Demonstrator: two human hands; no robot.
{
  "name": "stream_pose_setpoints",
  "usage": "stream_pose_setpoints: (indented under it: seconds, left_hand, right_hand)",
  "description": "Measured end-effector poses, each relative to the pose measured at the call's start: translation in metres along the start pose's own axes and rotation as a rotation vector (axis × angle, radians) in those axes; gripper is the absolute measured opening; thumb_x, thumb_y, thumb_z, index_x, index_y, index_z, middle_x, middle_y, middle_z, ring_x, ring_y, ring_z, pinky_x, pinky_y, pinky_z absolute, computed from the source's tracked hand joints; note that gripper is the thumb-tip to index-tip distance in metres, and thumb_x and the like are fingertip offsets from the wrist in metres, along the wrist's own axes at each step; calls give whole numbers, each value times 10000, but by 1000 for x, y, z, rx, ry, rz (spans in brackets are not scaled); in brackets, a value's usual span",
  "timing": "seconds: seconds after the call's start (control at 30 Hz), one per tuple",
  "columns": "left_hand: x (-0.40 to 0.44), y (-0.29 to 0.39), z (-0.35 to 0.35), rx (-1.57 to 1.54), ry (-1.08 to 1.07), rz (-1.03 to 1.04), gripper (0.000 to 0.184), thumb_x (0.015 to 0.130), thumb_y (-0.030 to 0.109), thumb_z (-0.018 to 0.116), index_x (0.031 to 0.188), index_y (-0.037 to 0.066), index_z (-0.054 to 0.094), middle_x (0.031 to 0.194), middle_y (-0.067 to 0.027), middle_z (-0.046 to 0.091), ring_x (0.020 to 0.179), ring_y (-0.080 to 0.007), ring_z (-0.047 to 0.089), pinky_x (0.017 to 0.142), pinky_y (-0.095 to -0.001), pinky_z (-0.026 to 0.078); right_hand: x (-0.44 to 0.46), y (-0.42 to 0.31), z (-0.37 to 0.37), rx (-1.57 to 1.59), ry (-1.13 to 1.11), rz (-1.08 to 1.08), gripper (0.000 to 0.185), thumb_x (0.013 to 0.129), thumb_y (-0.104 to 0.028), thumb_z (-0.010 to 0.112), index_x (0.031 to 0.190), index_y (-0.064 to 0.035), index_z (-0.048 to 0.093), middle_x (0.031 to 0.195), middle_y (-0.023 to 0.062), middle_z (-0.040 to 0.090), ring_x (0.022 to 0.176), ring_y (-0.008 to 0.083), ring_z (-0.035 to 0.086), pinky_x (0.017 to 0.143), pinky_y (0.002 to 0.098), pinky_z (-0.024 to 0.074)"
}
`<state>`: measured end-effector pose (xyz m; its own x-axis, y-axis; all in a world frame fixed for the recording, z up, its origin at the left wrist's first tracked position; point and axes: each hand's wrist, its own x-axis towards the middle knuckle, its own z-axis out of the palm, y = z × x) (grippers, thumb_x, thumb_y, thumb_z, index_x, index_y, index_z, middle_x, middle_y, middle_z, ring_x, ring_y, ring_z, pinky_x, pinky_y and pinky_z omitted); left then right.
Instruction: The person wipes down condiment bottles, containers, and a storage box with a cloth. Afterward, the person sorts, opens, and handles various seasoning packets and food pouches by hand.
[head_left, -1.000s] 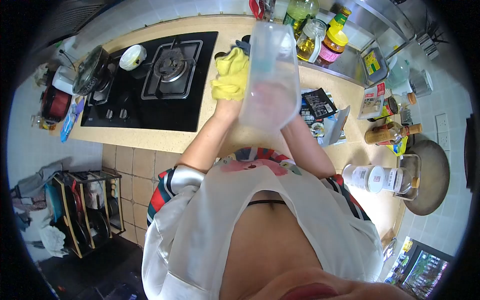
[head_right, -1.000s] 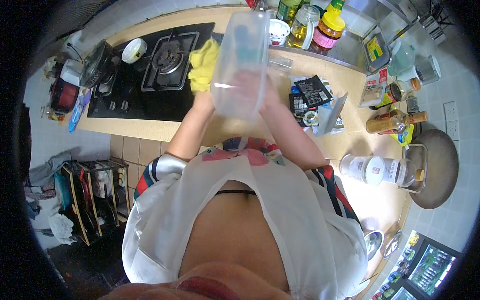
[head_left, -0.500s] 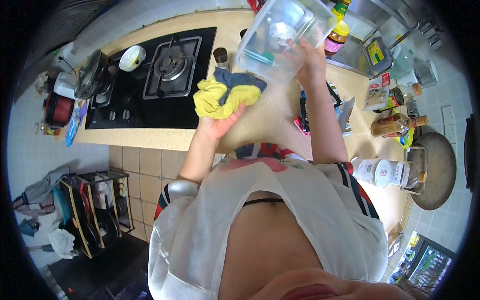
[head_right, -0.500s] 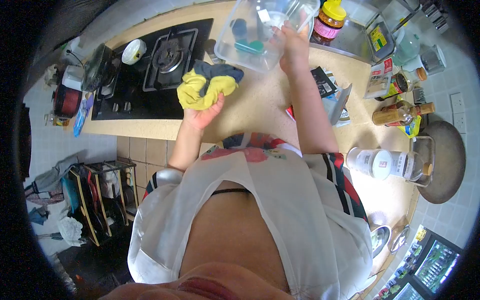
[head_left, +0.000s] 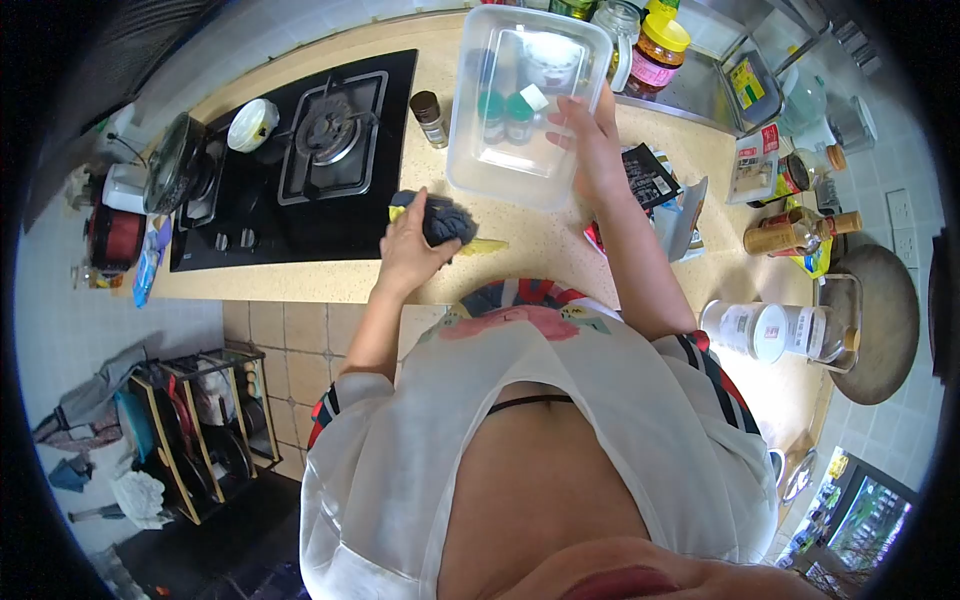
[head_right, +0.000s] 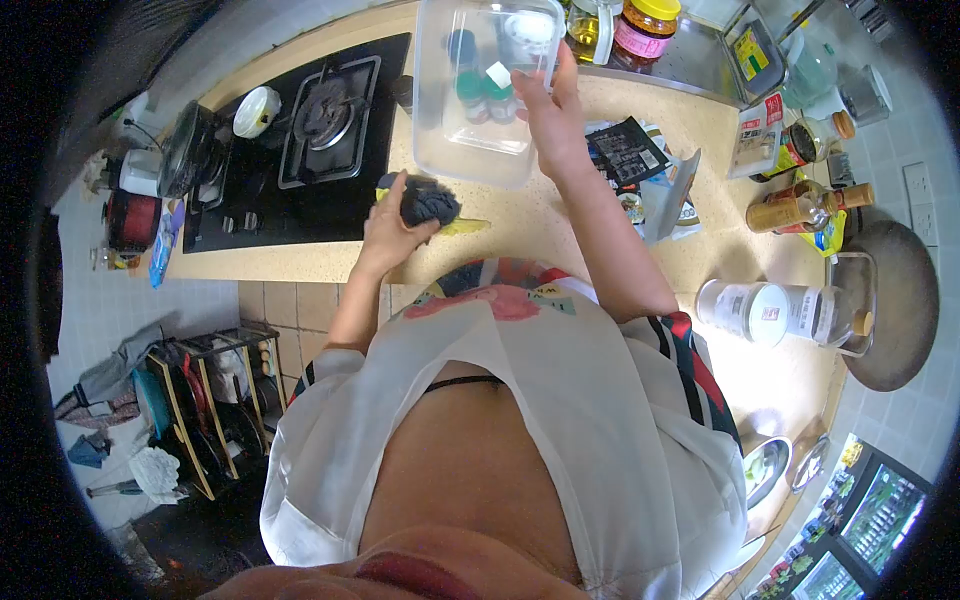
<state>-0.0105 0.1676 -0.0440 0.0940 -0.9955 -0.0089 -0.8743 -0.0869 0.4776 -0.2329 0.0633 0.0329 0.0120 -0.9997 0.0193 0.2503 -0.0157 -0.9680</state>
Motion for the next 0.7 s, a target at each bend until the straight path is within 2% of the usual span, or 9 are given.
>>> stream_pose_setpoints:
  seconds: [0.13,0.23,0.27,0.37,0.43,0.5,0.57,0.63,0.7]
  left_hand:
    - [13,-21,34,32,226,116,693,688,422,654,1262,128,402,1237,-198,424,1172,-387,345,955,-460,294]
    - [0,-9,58,214,197,250,449,733,354,636,1127,160,541,1180,-170,470,1108,-390,393,911,-475,321]
    - [0,-7,54,143,160,278,332,749,217,629,1060,114,575,1128,-146,499,1053,-352,449,879,-439,367]
    - [16,-18,45,-449,375,132,267,731,88,619,995,65,590,1081,-137,518,1000,-321,490,843,-380,407]
    - [26,21,-5,-416,688,252,308,712,11,604,1016,32,558,1044,-142,526,955,-308,513,809,-332,432]
    - [31,61,-42,-347,765,402,392,670,12,645,1041,43,524,1054,-140,515,958,-310,504,832,-357,416]
    - [50,83,-63,-2,634,648,400,667,43,622,1048,44,499,1072,-135,501,966,-302,500,853,-378,396]
    - [83,81,-61,409,665,769,324,701,110,552,1016,47,504,1107,-136,483,991,-284,495,847,-389,385]
    - [91,83,-60,626,639,687,299,737,152,474,1005,26,513,1109,-145,512,944,-239,531,806,-366,395]
  right_hand:
    - [-2,1,2,-61,20,-13,707,809,-225,582,1355,-96,152,1108,89,469,971,157,471,784,309,410]
    - [-2,5,10,-68,33,-89,709,819,-247,577,1357,-76,148,1131,110,458,998,165,466,805,299,403]
    - [0,11,10,-71,28,-122,705,825,-279,566,1362,-94,149,1150,107,447,1002,172,463,804,304,398]
    - [5,24,5,-163,22,-303,692,817,-257,581,1347,-56,183,1158,151,455,1016,203,474,838,304,397]
    - [9,28,5,-294,31,-419,681,805,-254,597,1331,-35,224,1152,183,467,1018,232,488,859,311,398]
    - [7,32,11,-474,28,-486,671,793,-302,604,1318,-48,274,1151,202,472,1013,266,504,867,330,398]
    - [-6,25,26,-629,-20,-479,684,762,-382,607,1309,-91,318,1111,213,489,1000,318,515,846,359,415]
    - [-25,11,40,-678,-118,-468,687,756,-401,603,1308,-105,324,1095,206,498,992,333,517,825,365,427]
    - [-28,6,43,-611,-64,-537,649,748,-356,626,1287,-103,367,1088,186,510,985,328,522,804,362,437]
